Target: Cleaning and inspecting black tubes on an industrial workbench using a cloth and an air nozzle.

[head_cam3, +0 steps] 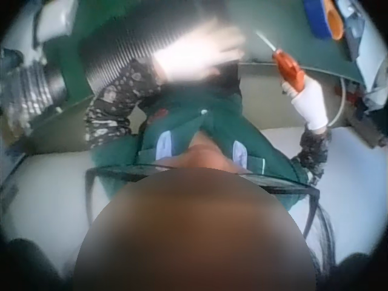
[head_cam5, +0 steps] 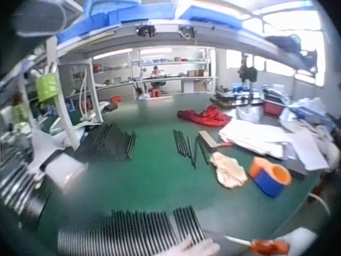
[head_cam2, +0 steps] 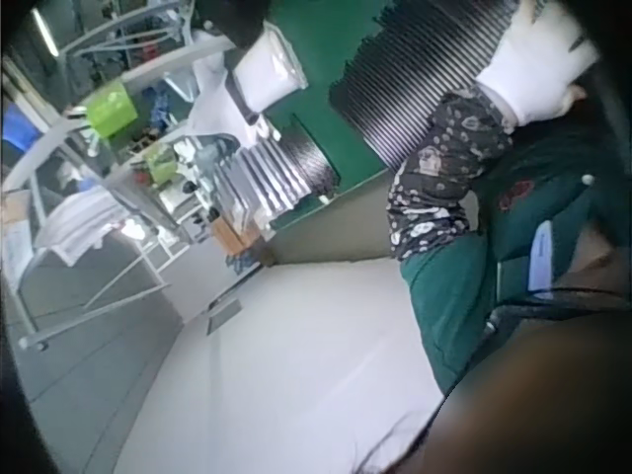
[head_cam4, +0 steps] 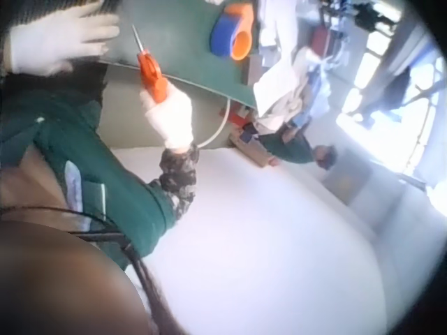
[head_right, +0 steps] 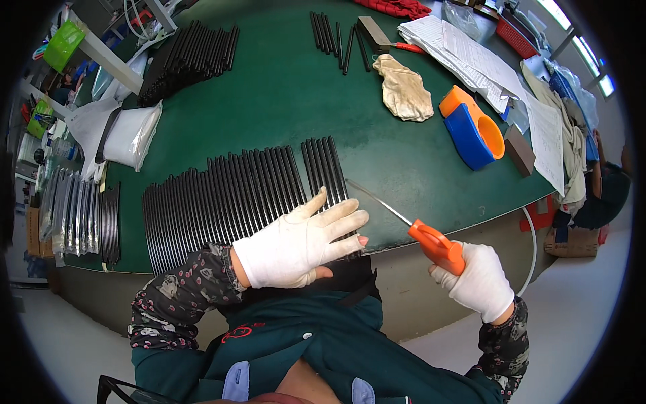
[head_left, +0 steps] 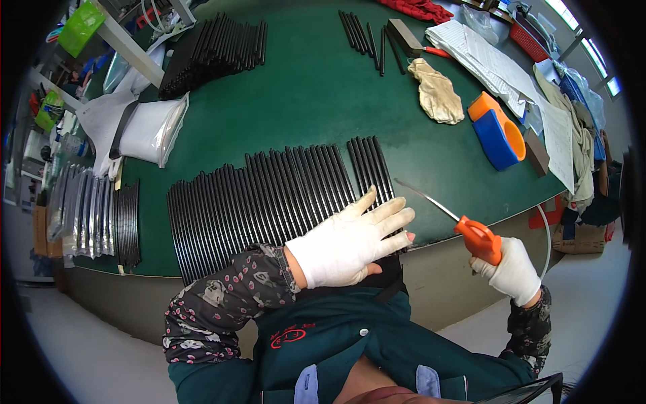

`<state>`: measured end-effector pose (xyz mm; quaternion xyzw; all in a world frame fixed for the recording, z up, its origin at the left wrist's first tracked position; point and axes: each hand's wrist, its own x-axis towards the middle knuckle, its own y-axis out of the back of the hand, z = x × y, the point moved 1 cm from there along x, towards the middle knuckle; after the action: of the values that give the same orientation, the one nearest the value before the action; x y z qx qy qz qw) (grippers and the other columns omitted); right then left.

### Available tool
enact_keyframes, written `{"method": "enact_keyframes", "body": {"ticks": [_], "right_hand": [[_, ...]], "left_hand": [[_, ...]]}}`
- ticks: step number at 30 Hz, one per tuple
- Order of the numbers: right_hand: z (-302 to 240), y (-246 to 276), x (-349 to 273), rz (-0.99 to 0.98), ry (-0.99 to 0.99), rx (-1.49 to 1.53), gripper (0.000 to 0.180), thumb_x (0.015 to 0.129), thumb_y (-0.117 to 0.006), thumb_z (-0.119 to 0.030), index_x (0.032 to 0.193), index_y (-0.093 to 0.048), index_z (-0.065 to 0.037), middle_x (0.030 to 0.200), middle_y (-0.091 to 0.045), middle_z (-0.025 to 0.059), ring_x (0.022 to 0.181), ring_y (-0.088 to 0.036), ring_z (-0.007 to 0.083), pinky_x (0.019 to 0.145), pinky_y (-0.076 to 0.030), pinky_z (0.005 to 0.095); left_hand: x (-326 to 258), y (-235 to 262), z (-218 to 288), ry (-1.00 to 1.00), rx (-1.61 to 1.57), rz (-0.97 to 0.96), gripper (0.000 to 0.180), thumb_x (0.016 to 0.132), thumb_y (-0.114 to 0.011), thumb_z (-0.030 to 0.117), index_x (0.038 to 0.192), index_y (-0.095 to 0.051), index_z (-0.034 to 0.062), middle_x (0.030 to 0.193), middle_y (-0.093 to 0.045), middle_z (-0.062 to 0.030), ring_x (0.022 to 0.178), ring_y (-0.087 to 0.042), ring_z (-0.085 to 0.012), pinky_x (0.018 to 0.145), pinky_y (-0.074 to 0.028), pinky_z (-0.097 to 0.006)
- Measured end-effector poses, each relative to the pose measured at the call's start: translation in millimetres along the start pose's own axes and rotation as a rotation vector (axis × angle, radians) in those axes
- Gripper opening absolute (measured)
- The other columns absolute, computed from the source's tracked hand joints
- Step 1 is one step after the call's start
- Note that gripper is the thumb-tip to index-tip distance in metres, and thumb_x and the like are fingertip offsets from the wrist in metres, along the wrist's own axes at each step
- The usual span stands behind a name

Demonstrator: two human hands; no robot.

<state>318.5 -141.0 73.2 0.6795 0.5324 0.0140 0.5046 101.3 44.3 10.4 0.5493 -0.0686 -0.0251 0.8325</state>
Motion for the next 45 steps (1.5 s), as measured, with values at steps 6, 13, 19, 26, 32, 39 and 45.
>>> {"method": "enact_keyframes", "body": {"ticks": [6, 13, 19, 26, 32, 39, 45], "right_hand": [[-5.4, -4.8, 4.3, -0.006, 0.051, -0.021, 0.029, 0.078, -0.075, -0.021, 0.1, -0.069, -0.004, 0.072, -0.067, 0.0149, 0.064, -0.065, 0.0283, 0.067, -0.052, 0.0339], [-15.0, -12.1, 18.4, -0.011, 0.096, -0.099, 0.029, 0.078, -0.074, -0.023, 0.101, -0.07, -0.007, 0.073, -0.067, 0.0159, 0.066, -0.065, 0.0325, 0.066, -0.052, 0.035], [-17.5, -13.9, 24.3, -0.016, 0.077, -0.108, 0.029, 0.078, -0.074, -0.024, 0.101, -0.07, -0.007, 0.072, -0.066, 0.0158, 0.066, -0.065, 0.0315, 0.066, -0.052, 0.035], [-24.5, -7.6, 35.6, 0.081, 0.072, -0.111, 0.028, 0.078, -0.074, -0.025, 0.099, -0.069, -0.006, 0.073, -0.066, 0.0167, 0.068, -0.064, 0.0344, 0.067, -0.052, 0.0368], [-29.9, -9.0, 37.9, 0.103, 0.118, -0.117, 0.029, 0.079, -0.073, -0.026, 0.099, -0.069, -0.006, 0.074, -0.067, 0.0173, 0.069, -0.064, 0.0348, 0.067, -0.052, 0.0376], [-13.3, -4.1, 27.0, 0.081, 0.086, -0.08, 0.028, 0.08, -0.074, -0.023, 0.098, -0.068, -0.002, 0.072, -0.066, 0.0134, 0.065, -0.063, 0.0275, 0.066, -0.051, 0.0337], [7.0, -6.8, 11.1, 0.039, 0.052, 0.166, 0.023, 0.081, -0.072, -0.016, 0.094, -0.066, 0.002, 0.072, -0.066, 0.0087, 0.064, -0.06, 0.0163, 0.065, -0.049, 0.03]], "left_hand": [[0.4, 0.9, 1.0, 0.001, 0.007, 0.0, 0.069, 0.074, -0.075, 0.026, 0.135, -0.046, 0.0109, 0.145, -0.038, -0.0144, 0.139, -0.032, -0.0326, 0.111, -0.028, -0.055], [0.4, 3.9, 1.1, 0.008, 0.02, -0.006, 0.068, 0.075, -0.074, 0.026, 0.135, -0.046, 0.011, 0.144, -0.038, -0.0144, 0.139, -0.033, -0.033, 0.112, -0.028, -0.055], [-0.3, 3.7, 1.6, 0.004, 0.0, -0.009, 0.068, 0.074, -0.074, 0.026, 0.134, -0.046, 0.0108, 0.144, -0.038, -0.0146, 0.139, -0.033, -0.0331, 0.111, -0.029, -0.055], [0.2, 2.4, -0.5, -0.007, 0.006, -0.009, 0.069, 0.073, -0.075, 0.026, 0.134, -0.046, 0.0105, 0.143, -0.038, -0.0148, 0.139, -0.032, -0.0331, 0.111, -0.029, -0.056], [-1.7, 1.7, 1.4, -0.009, 0.01, -0.01, 0.068, 0.075, -0.074, 0.027, 0.134, -0.046, 0.0102, 0.144, -0.038, -0.0148, 0.139, -0.032, -0.0328, 0.111, -0.029, -0.056], [-0.5, 1.6, 1.3, 0.001, 0.006, -0.016, 0.068, 0.075, -0.074, 0.027, 0.135, -0.046, 0.0106, 0.144, -0.038, -0.0143, 0.14, -0.031, -0.0326, 0.111, -0.029, -0.056], [-0.2, 7.0, -0.5, -0.014, -0.005, 0.003, 0.072, 0.073, -0.076, 0.03, 0.134, -0.046, 0.0084, 0.144, -0.038, -0.0156, 0.139, -0.032, -0.0339, 0.11, -0.029, -0.056]]}}
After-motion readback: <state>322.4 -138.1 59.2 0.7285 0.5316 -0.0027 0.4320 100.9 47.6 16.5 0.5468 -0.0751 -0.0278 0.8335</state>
